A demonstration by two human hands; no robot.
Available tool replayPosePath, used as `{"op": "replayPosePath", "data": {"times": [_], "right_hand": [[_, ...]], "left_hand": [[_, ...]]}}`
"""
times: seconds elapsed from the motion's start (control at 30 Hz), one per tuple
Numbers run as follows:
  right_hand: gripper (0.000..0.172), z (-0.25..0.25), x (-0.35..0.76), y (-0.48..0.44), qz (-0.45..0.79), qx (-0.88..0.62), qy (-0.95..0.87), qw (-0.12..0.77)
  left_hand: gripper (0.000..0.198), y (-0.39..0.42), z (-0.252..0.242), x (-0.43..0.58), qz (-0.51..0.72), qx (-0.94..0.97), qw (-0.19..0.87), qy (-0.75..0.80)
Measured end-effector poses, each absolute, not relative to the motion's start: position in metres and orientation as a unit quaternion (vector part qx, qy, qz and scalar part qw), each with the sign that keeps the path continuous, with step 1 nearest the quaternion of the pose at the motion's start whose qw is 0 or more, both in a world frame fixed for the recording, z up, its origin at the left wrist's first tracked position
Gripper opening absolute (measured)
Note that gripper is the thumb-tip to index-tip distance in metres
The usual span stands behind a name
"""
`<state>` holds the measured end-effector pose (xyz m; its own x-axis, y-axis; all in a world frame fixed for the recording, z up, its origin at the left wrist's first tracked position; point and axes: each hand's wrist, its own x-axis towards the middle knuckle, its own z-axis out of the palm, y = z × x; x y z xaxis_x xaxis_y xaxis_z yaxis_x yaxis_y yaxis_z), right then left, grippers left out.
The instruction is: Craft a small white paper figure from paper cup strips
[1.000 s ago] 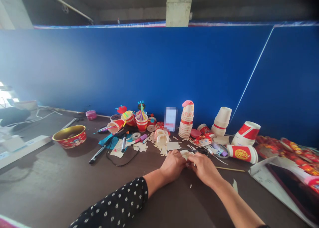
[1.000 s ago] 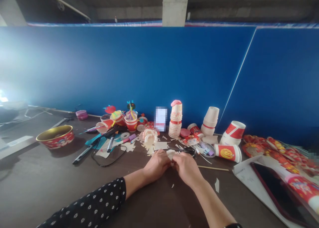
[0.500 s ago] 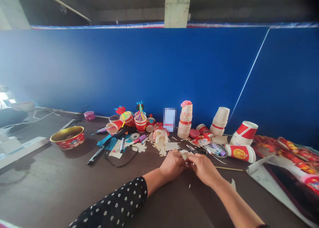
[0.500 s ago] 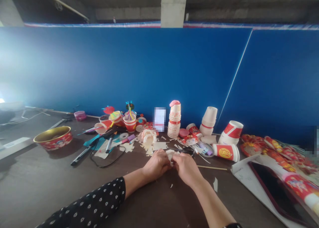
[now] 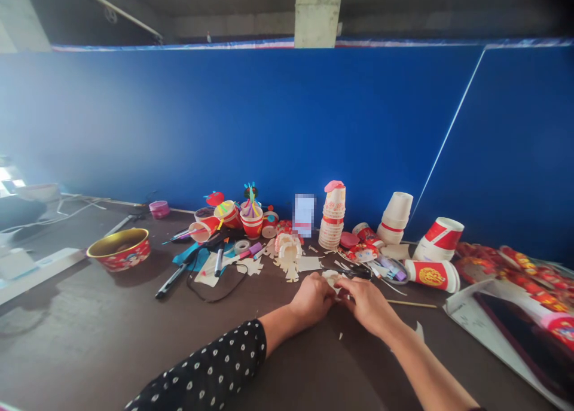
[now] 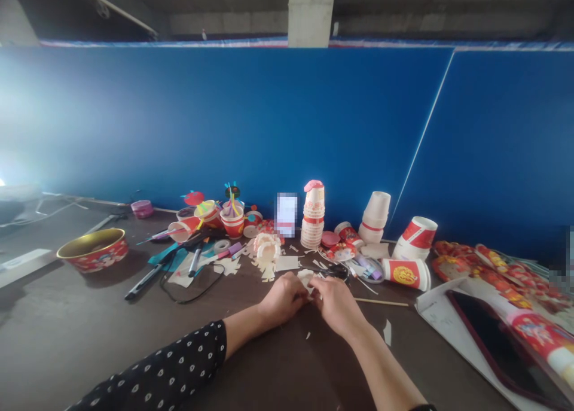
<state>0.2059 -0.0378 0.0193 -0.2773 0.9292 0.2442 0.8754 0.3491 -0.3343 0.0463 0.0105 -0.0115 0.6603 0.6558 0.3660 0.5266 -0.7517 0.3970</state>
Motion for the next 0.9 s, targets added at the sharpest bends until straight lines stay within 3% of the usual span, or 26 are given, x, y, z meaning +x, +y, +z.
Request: {"op": "replayPosePath", "data": {"times": [0.23,0.43,0.9], "right_hand": [[0.021,0.021,0.219,-0.037,0.108,-0.568,-0.78,0.238],[0.022,0.027,0.224,-0.036,0.106,-0.538,-0.793,0.266],[0.014,0.02,0.224,-0.035,0.102,-0.517,-0.824,0.208]], "left_hand": [[0.014,0.004,-0.007,0.045,0.248,0.923,0.06,0.288],[0.008,0.006,-0.008,0.046,0.246,0.916,0.087,0.305],[0.017,-0.003,0.004,0.051,0.204,0.927,0.026,0.314]]}}
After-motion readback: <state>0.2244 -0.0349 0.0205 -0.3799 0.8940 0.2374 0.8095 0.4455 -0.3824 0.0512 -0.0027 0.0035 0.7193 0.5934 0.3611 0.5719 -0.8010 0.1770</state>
